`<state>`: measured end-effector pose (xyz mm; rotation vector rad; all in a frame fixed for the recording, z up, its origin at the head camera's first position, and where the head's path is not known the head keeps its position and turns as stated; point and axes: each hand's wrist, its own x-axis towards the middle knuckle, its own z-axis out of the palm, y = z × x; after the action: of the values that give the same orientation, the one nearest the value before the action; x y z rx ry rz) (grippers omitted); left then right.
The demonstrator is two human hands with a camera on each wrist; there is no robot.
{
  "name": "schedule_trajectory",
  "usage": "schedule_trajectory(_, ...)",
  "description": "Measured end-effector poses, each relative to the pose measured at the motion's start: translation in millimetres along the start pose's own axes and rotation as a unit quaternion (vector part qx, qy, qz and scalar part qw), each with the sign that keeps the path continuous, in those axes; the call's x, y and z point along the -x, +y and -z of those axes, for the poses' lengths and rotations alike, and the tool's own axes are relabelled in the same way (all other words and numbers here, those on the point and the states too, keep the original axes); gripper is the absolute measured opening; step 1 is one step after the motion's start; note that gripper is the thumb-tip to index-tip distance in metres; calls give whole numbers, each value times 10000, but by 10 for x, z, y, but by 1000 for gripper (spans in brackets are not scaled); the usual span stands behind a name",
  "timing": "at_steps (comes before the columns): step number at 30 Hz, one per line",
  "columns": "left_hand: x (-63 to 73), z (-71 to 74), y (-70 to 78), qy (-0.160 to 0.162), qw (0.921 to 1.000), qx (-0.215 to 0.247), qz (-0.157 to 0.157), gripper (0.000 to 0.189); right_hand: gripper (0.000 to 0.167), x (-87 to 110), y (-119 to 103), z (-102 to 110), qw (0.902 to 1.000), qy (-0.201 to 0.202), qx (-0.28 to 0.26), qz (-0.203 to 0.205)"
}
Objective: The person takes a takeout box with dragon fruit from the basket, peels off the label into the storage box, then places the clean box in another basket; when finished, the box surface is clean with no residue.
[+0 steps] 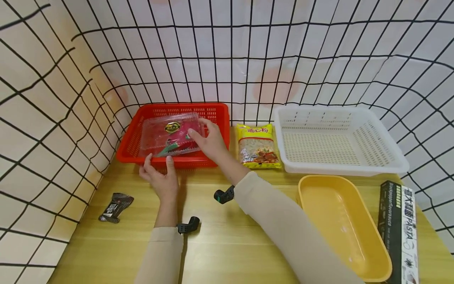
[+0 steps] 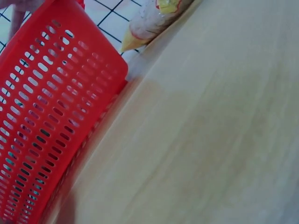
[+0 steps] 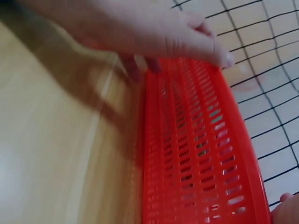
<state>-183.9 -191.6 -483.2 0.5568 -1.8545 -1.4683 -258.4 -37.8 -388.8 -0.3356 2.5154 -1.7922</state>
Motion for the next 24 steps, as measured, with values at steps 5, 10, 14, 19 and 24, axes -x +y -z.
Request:
schedule_trajectory(5,-4,9,16,-26,10000,50,-10,63,73,-154,36,2,9993,-236,82,-286)
schedule_trajectory(10,6,17,3,-33,10000,-51,33,60,72,-225,80,-12,9976,-287,-192,-593)
schedule_trajectory(14,11,16,-16,-49,9998,-166,43,61,72,-247,104,-41,9949,-298,-442,-856)
schedule_trajectory(19,2,15,-12,-53,9997,-227,13,62,71,-279,87,-61,9921,-224,-565,-1101)
schedule_trajectory(24,5,4,-19,-7,9997,-246,12,61,69,-284,72,-55,9912,-228,-524,-1192)
